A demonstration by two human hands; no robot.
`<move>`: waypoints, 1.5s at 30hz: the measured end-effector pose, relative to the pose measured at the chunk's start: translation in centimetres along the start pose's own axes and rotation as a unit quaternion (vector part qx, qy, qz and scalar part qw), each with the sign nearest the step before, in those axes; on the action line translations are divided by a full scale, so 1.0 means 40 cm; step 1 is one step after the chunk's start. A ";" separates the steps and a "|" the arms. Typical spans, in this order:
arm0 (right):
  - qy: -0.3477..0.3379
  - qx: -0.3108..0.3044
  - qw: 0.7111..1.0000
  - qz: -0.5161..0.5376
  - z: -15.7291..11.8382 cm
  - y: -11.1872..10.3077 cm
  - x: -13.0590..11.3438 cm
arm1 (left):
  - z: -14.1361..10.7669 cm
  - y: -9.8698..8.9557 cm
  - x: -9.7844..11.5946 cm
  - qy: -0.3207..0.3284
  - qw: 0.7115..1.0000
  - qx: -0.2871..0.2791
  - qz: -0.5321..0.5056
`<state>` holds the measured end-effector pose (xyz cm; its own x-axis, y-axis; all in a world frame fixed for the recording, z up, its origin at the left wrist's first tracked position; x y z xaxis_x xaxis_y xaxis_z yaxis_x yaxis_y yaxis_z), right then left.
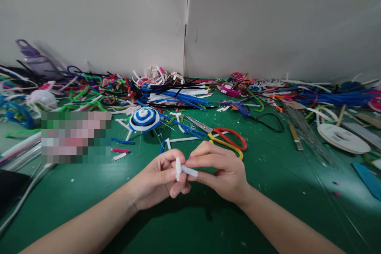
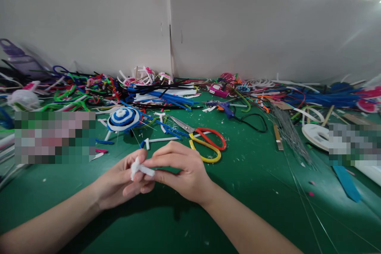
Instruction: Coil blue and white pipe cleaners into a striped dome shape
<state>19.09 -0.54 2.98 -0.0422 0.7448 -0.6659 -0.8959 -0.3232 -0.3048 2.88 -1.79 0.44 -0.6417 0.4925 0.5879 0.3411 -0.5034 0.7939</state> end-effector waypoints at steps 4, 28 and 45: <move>0.018 0.000 1.000 0.024 0.006 0.003 -0.006 | -0.001 0.002 0.000 -0.009 1.000 -0.016 0.019; 0.338 -0.233 0.911 -0.029 0.006 -0.023 0.034 | -0.010 0.014 0.084 0.075 0.571 -0.094 0.812; -0.068 -0.031 0.946 -0.315 -0.008 -0.029 0.032 | 0.000 0.007 0.042 0.024 0.874 0.109 0.473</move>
Point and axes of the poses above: each hand's wrist, its own z-axis towards the middle knuckle, its own y-axis out of the palm, x = y × z, the point moved 1 cm from there along z, towards the middle knuckle, and after that the axes turned 5 degrees about -x, right-handed, at the moved point
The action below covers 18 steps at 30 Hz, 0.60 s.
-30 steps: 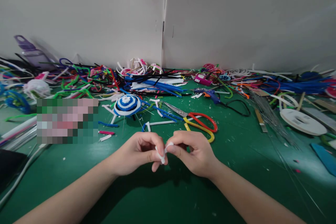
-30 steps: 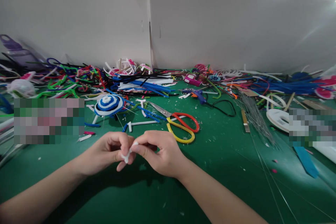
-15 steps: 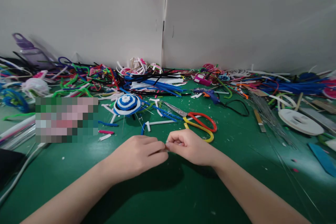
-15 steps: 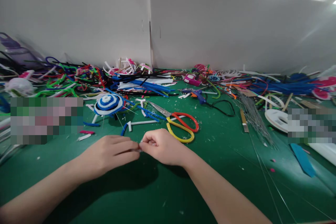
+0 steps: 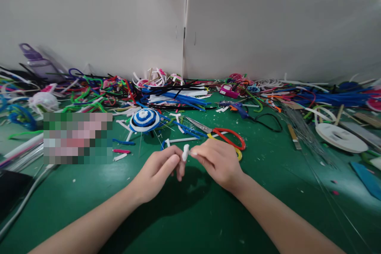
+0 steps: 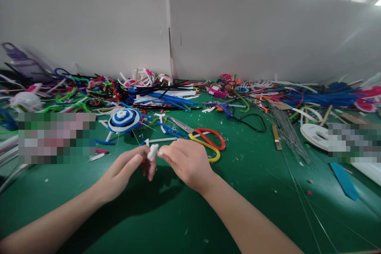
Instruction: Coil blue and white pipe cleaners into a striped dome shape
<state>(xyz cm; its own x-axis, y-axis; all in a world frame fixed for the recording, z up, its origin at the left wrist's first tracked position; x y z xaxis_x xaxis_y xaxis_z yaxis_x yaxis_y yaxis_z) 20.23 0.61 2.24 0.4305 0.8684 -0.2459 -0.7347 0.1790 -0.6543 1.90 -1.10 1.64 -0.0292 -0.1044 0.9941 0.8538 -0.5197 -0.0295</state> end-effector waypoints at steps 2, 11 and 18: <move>-0.066 -0.021 0.997 -0.024 0.000 -0.003 -0.001 | 0.006 0.006 -0.006 -0.054 0.992 -0.048 -0.103; -0.161 -0.030 0.985 -0.054 0.007 -0.017 -0.015 | 0.006 0.006 -0.022 -0.091 0.932 -0.103 -0.336; -0.086 -0.025 0.996 0.014 0.002 0.000 -0.026 | 0.011 -0.002 -0.029 -0.056 0.954 -0.056 -0.288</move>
Point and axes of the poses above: each hand's wrist, its own z-axis towards the middle knuckle, its own y-axis out of the palm, x = y × z, the point moved 1 cm from there along z, towards the middle knuckle, and after that the axes turned 5 degrees about -x, right-handed, at the moved point
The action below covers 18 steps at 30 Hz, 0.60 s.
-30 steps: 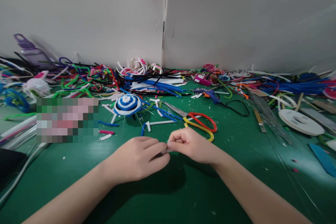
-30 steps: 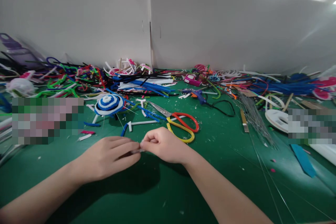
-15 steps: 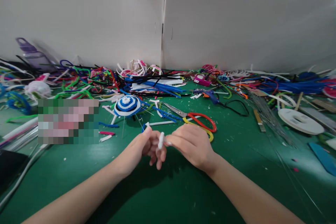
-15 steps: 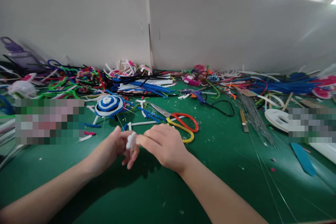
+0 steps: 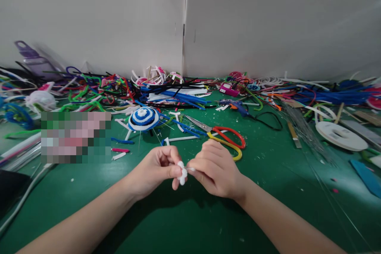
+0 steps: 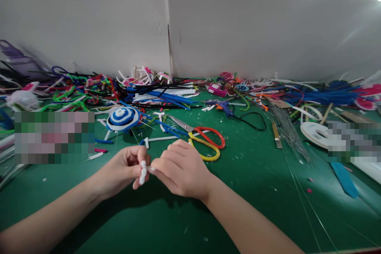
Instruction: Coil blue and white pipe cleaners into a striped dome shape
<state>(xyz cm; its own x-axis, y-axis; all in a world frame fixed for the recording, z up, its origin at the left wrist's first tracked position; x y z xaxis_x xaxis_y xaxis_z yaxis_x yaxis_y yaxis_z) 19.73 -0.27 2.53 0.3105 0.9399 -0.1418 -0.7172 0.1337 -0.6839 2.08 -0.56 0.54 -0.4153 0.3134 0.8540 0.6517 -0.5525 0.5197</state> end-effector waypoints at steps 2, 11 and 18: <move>0.058 0.002 0.997 0.052 0.004 0.002 -0.007 | -0.001 0.001 0.007 0.011 1.000 0.007 0.025; 0.408 -0.146 0.827 0.359 0.010 0.007 -0.007 | -0.013 0.007 0.047 0.079 0.912 0.032 0.401; 0.516 -0.204 0.761 0.336 0.017 0.014 0.010 | -0.021 0.012 0.038 0.289 0.642 -0.095 0.703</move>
Point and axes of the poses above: each hand's wrist, its own z-axis towards the middle knuckle, its own y-axis out of the palm, x = y × z, the point moved 1 cm from there along z, towards the middle knuckle, and after that the axes turned 5 degrees about -x, right-handed, at the moved point
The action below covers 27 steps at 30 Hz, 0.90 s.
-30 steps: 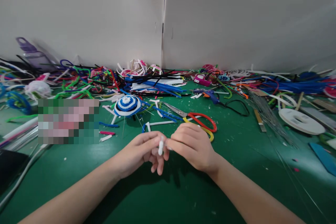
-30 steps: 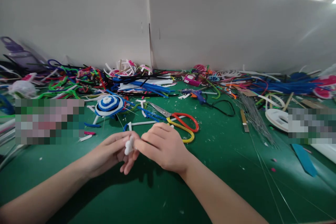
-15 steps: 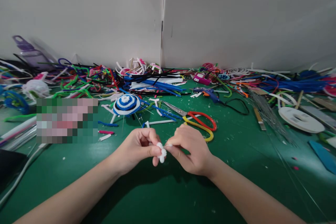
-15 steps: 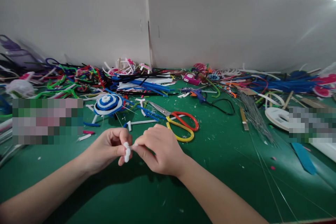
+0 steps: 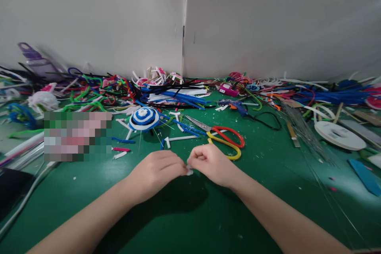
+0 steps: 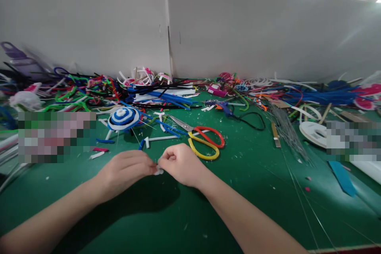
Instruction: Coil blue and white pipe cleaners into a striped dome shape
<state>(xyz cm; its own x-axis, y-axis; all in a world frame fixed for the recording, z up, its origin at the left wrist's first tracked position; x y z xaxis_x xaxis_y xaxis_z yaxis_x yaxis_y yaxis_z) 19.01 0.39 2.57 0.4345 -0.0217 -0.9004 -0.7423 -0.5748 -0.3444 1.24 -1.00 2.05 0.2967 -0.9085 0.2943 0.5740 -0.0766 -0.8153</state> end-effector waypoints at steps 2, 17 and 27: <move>0.001 0.002 1.000 -0.023 -0.001 -0.002 0.001 | -0.003 0.004 0.003 0.026 0.998 -0.015 0.062; -0.473 0.251 0.737 -0.412 -0.010 -0.028 0.020 | 0.015 0.030 -0.007 -0.359 0.812 0.064 -0.456; -0.420 0.388 0.722 -0.390 -0.023 -0.044 0.016 | 0.006 0.024 -0.022 -0.411 0.828 0.079 -0.373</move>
<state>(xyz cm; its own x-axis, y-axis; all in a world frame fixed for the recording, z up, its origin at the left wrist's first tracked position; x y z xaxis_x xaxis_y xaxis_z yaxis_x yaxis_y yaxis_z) 21.10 0.63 2.84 0.6534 0.7524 -0.0835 -0.6429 0.4933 -0.5860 1.72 -0.16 1.11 0.1968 -0.0419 0.9796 0.9052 -0.3762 -0.1979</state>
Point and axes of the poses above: each hand's wrist, its own z-axis towards the middle knuckle, its own y-axis out of the palm, x = y × z, the point moved 1 cm from there along z, towards the middle knuckle, and after that the axes turned 5 degrees about -x, right-handed, at the moved point
